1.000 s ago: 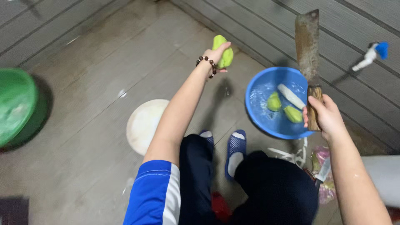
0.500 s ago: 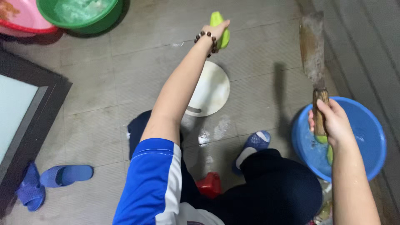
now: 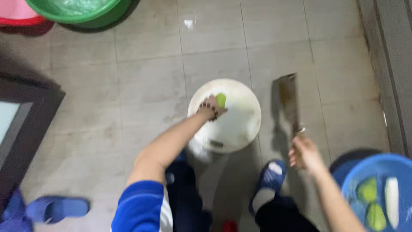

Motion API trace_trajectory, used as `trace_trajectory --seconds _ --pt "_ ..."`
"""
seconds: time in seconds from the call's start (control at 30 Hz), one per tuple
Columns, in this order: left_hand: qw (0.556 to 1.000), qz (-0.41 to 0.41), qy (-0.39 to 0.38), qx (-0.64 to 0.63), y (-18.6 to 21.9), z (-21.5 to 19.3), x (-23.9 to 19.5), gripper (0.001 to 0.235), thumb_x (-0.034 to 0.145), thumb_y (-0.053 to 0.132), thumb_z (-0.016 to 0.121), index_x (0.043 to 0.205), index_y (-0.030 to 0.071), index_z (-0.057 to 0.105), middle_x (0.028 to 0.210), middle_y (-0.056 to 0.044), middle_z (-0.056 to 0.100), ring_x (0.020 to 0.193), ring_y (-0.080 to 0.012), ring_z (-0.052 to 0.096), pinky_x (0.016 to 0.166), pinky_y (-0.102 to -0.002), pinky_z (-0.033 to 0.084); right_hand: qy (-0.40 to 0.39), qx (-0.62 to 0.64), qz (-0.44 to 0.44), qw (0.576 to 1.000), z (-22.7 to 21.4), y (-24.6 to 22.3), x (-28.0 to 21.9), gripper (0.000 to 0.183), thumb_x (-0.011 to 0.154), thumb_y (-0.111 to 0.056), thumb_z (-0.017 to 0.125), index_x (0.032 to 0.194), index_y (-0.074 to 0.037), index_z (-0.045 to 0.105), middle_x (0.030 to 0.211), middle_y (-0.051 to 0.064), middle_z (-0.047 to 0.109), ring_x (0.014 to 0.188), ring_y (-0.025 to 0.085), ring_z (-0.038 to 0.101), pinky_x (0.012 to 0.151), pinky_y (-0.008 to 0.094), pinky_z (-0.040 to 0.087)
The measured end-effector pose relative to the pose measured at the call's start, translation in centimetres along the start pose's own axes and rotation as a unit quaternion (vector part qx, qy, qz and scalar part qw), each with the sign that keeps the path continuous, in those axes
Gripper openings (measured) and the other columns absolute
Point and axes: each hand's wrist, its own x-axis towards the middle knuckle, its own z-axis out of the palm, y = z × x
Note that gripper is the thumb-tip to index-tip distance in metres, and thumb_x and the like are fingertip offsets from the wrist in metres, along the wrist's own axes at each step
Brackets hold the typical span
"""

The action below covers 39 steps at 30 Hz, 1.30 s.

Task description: The person retrieves a green vegetable from a blue basin and places it on a white cutting board. Using a large cleaver, they slice the vegetable into halves and then into thin strips, peeling the skin off as they work.

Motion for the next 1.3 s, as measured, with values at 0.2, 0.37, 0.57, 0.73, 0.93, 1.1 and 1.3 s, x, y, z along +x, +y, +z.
trace_trajectory --seconds 0.2,0.37,0.57,0.73,0.93,1.1,1.3 --pt "0.984 -0.032 0.122 -0.123 -7.2 9.1 10.0 0.089 0.081 0.053 0.074 0.142 -0.003 0.041 0.131 -0.029 0.057 0.116 -0.0418 0.064 0.100 -0.047 0.054 -0.082 -0.074 -0.135 0.985 8.5 8.8 4.9 0.038 0.097 -0.026 0.064 0.131 -0.009 0.056 0.072 0.002 0.059 0.055 0.011 0.056 0.047 0.030 0.047" --pt "0.968 0.055 0.189 -0.157 -14.1 13.7 13.3 0.099 0.077 0.049 0.080 0.145 -0.005 0.031 0.136 -0.037 0.043 0.115 -0.0495 0.054 0.096 -0.050 0.049 -0.088 -0.162 -0.096 0.978 11.9 10.2 4.6 0.034 0.099 -0.025 0.063 0.127 -0.007 0.059 0.069 0.004 0.063 0.053 0.014 0.058 0.047 0.030 0.048" --pt "0.968 0.055 0.155 -0.189 -14.8 13.5 14.9 0.081 0.080 0.048 0.081 0.133 -0.004 0.048 0.124 -0.028 0.066 0.116 -0.0400 0.066 0.100 -0.044 0.054 -0.092 -0.226 -0.111 0.963 11.9 4.7 1.2 0.034 0.100 -0.026 0.063 0.126 -0.006 0.057 0.071 0.007 0.063 0.055 0.015 0.059 0.049 0.034 0.050" --pt "0.940 0.061 0.189 -0.279 -15.1 14.4 14.0 0.082 0.079 0.052 0.078 0.136 -0.001 0.051 0.122 -0.024 0.069 0.112 -0.0356 0.070 0.097 -0.042 0.057 -0.055 -0.372 -0.172 0.911 11.5 -1.0 -1.4 0.037 0.097 -0.029 0.063 0.125 -0.007 0.058 0.065 0.010 0.068 0.053 0.019 0.067 0.052 0.034 0.053" --pt "0.982 0.044 0.146 -0.112 -12.1 9.6 12.7 0.085 0.086 0.052 0.076 0.140 -0.004 0.043 0.127 -0.030 0.061 0.115 -0.0428 0.063 0.094 -0.048 0.052 -0.041 -0.424 -0.152 0.892 14.3 -8.2 -3.1 0.043 0.098 -0.040 0.061 0.126 -0.007 0.059 0.060 0.015 0.067 0.048 0.022 0.066 0.050 0.037 0.053" --pt "0.994 0.007 0.069 -0.086 -8.1 -4.8 5.0 0.061 0.092 0.042 0.067 0.134 0.001 0.053 0.120 -0.025 0.068 0.105 -0.0379 0.075 0.090 -0.048 0.061 -0.018 -0.374 -0.139 0.917 15.1 -12.6 -6.6 0.047 0.095 -0.039 0.060 0.129 -0.007 0.055 0.066 0.012 0.067 0.046 0.021 0.065 0.045 0.037 0.053" --pt "0.958 0.111 0.240 0.110 -4.8 -9.5 -1.2 0.043 0.091 0.034 0.069 0.127 0.010 0.065 0.124 -0.019 0.069 0.116 -0.0366 0.066 0.097 -0.048 0.055 0.015 -0.344 -0.153 0.926 15.3 -12.8 -6.5 0.046 0.101 -0.039 0.059 0.124 0.001 0.058 0.075 0.012 0.068 0.053 0.024 0.064 0.048 0.039 0.051"
